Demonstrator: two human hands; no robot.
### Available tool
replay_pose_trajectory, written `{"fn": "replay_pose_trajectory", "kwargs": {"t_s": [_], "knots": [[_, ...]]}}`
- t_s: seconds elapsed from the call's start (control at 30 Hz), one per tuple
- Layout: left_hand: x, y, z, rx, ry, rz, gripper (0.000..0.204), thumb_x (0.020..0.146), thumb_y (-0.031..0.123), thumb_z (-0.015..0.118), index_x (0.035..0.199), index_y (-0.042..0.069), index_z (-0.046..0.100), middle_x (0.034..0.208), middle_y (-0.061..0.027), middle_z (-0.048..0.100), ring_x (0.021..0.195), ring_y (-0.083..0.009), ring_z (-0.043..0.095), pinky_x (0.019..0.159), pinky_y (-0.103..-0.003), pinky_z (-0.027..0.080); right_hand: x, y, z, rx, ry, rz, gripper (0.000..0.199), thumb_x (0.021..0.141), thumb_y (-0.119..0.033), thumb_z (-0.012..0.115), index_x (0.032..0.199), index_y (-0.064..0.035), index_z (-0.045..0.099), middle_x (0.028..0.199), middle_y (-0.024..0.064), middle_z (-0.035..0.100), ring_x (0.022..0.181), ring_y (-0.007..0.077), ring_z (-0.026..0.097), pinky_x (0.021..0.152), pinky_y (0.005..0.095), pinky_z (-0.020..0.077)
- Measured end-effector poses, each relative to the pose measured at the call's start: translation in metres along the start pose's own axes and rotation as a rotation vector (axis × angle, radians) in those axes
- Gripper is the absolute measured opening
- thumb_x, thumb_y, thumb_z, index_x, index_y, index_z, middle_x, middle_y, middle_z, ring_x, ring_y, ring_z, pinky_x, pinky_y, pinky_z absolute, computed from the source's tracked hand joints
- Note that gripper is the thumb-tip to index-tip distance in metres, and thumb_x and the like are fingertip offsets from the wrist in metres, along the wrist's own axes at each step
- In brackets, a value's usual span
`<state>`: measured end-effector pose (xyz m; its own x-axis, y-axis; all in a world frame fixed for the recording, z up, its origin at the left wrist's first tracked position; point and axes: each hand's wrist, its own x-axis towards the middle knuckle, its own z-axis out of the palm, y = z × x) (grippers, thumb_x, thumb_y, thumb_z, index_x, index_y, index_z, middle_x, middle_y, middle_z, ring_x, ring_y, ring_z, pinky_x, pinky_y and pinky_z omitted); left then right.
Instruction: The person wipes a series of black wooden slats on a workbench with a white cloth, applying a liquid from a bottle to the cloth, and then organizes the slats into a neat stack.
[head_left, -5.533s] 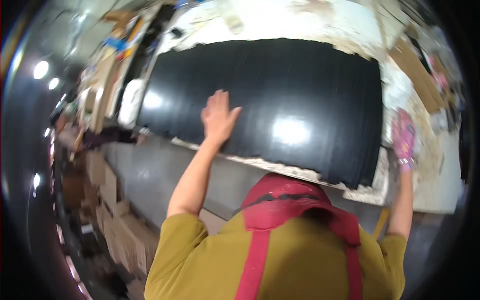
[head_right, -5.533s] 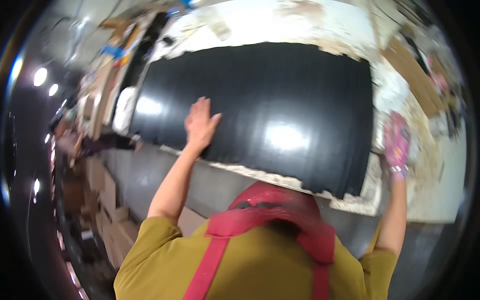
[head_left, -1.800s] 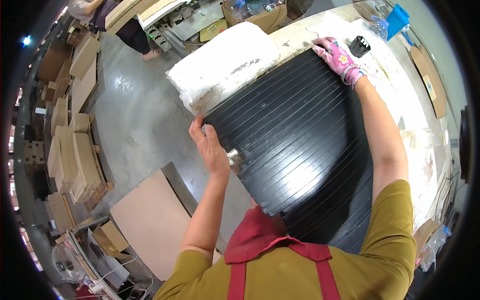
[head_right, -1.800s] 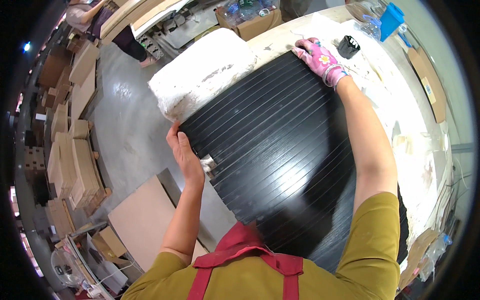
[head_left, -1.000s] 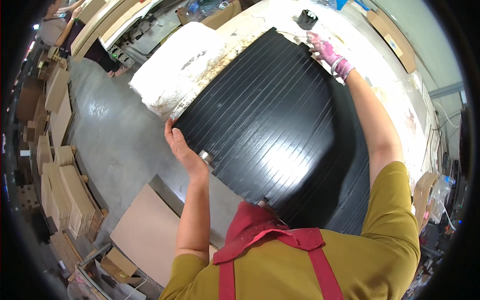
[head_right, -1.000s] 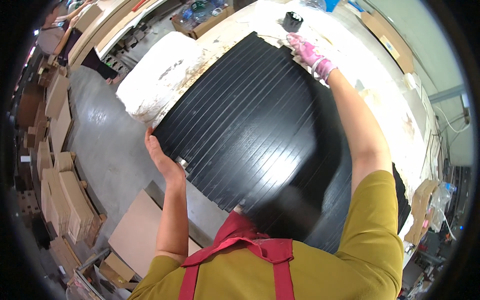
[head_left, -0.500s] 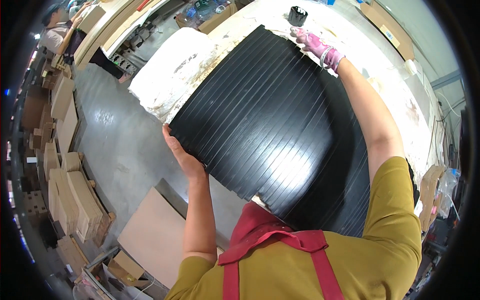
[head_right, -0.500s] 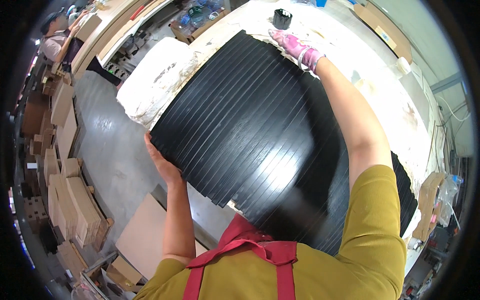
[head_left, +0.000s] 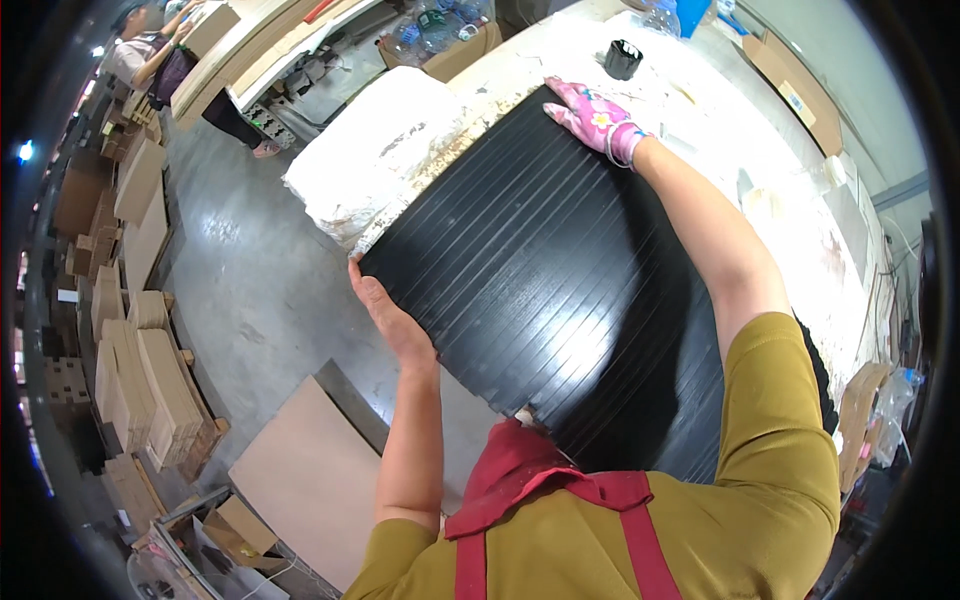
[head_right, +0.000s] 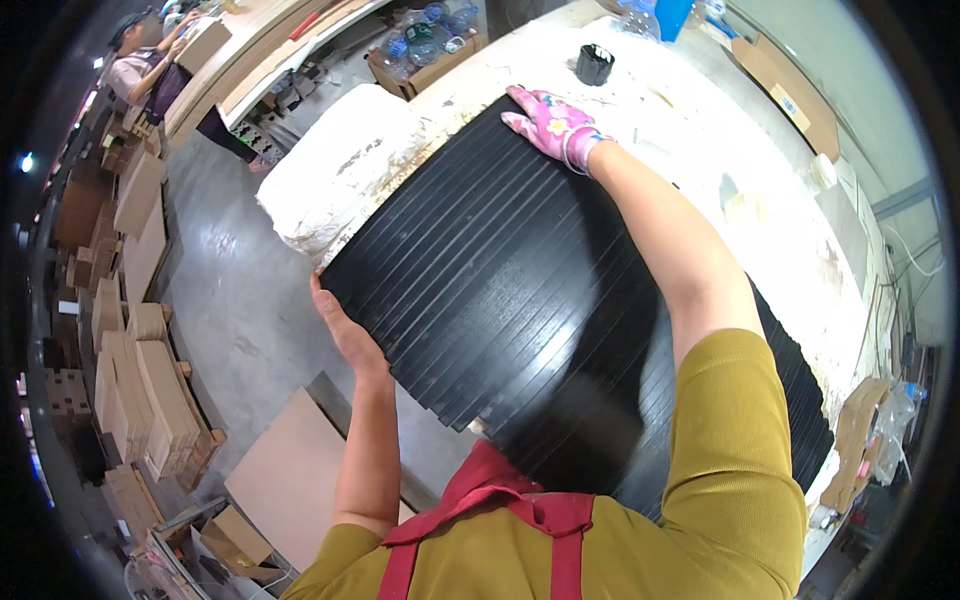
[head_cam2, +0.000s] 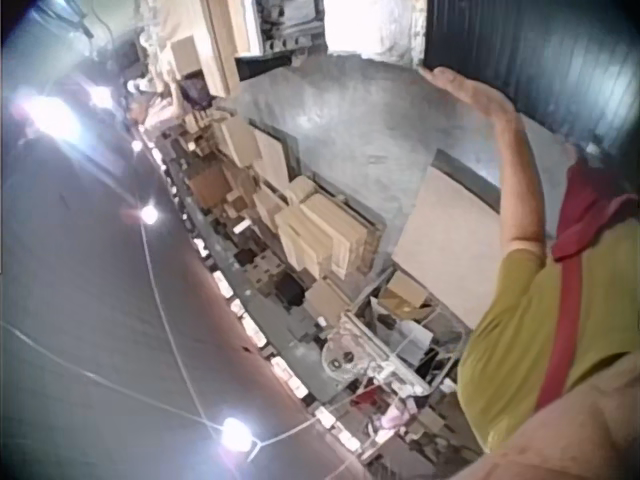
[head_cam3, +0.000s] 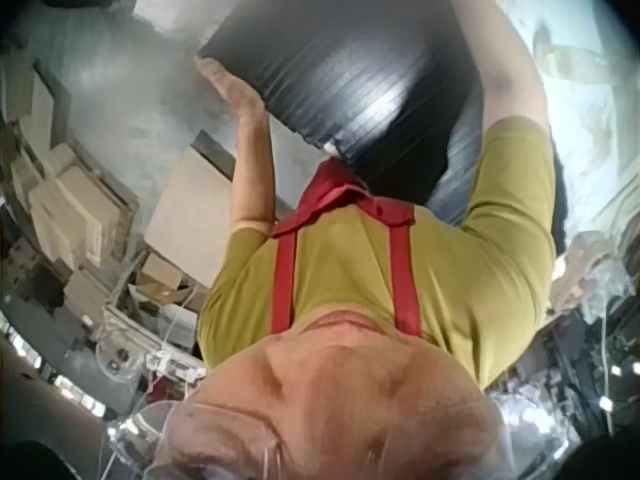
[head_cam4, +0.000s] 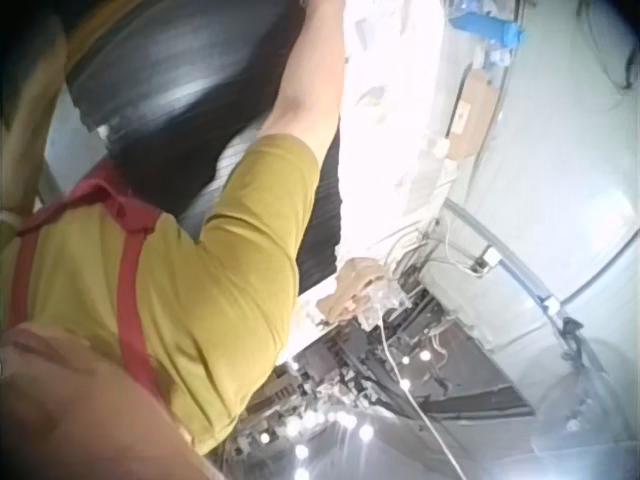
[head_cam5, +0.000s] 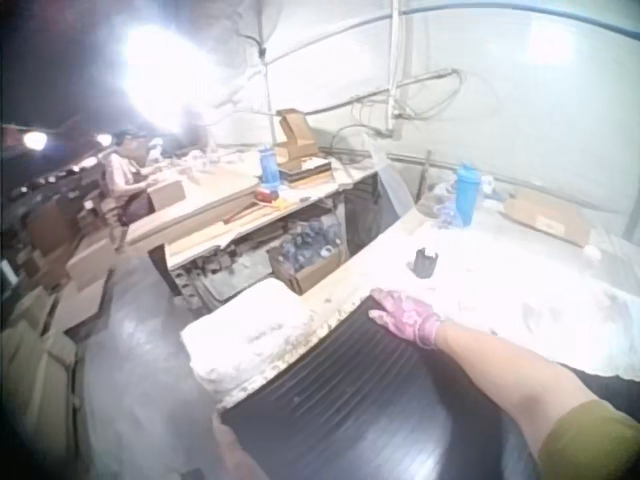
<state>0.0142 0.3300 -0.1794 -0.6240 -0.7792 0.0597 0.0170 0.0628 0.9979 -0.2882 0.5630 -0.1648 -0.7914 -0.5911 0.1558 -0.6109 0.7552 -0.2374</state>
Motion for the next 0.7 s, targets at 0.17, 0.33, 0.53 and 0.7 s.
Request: {"fn": "replay_pose_trajectory", "kwargs": {"t_s": [0.17,0.33,0.53,0.7], "knots": [[0.016,-0.017,-0.005,-0.089,-0.029,0.06,0.06,0.106,0.043,0.031,0.147,0.0,0.032,0.147,-0.0119,0.038,0.139,-0.0232,0.029,0.117,-0.035,0.014,0.017,0.005,-0.012,0.074,0.071,-0.009,0.063,0.099,-0.053,0.045,0.149,-0.0155,0.035,0.149,0.025,0.035,0.134,0.0425,0.041,0.11,0.0431,0.0367],[0.018,-0.006,-0.003,0.001,-0.034,0.089,0.049,0.104,0.032,0.042,0.14,-0.001,0.042,0.138,-0.0114,0.047,0.132,-0.0229,0.037,0.113,-0.033,0.022,0.023,0.005,-0.002,0.093,-0.043,0.024,0.059,0.1,-0.051,0.042,0.147,-0.016,0.04,0.149,0.0181,0.04,0.133,0.039,0.044,0.11,0.0418,0.036],[0.03,-0.015,-0.021,0.286,-0.079,0.229,0.039,0.096,0.018,0.06,0.128,-0.002,0.05,0.124,-0.0141,0.052,0.119,-0.0275,0.049,0.106,-0.036,0.033,-0.007,-0.024,-0.012,-0.066,0.063,0.047,0.062,0.096,-0.05,0.05,0.146,-0.0152,0.041,0.151,0.0183,0.037,0.138,0.0366,0.038,0.111,0.0528,0.032],[0.042,0.004,-0.027,0.645,-0.286,0.39,0.045,0.09,0.021,0.065,0.125,-0.004,0.051,0.113,-0.0191,0.052,0.11,-0.0368,0.051,0.097,-0.041,0.04,-0.117,0.032,-0.081,0.125,0.507,0.162,0.051,0.094,-0.025,0.06,0.14,-0.0088,0.047,0.139,0.0162,0.052,0.13,0.0321,0.049,0.108,0.0403,0.0389]]}}
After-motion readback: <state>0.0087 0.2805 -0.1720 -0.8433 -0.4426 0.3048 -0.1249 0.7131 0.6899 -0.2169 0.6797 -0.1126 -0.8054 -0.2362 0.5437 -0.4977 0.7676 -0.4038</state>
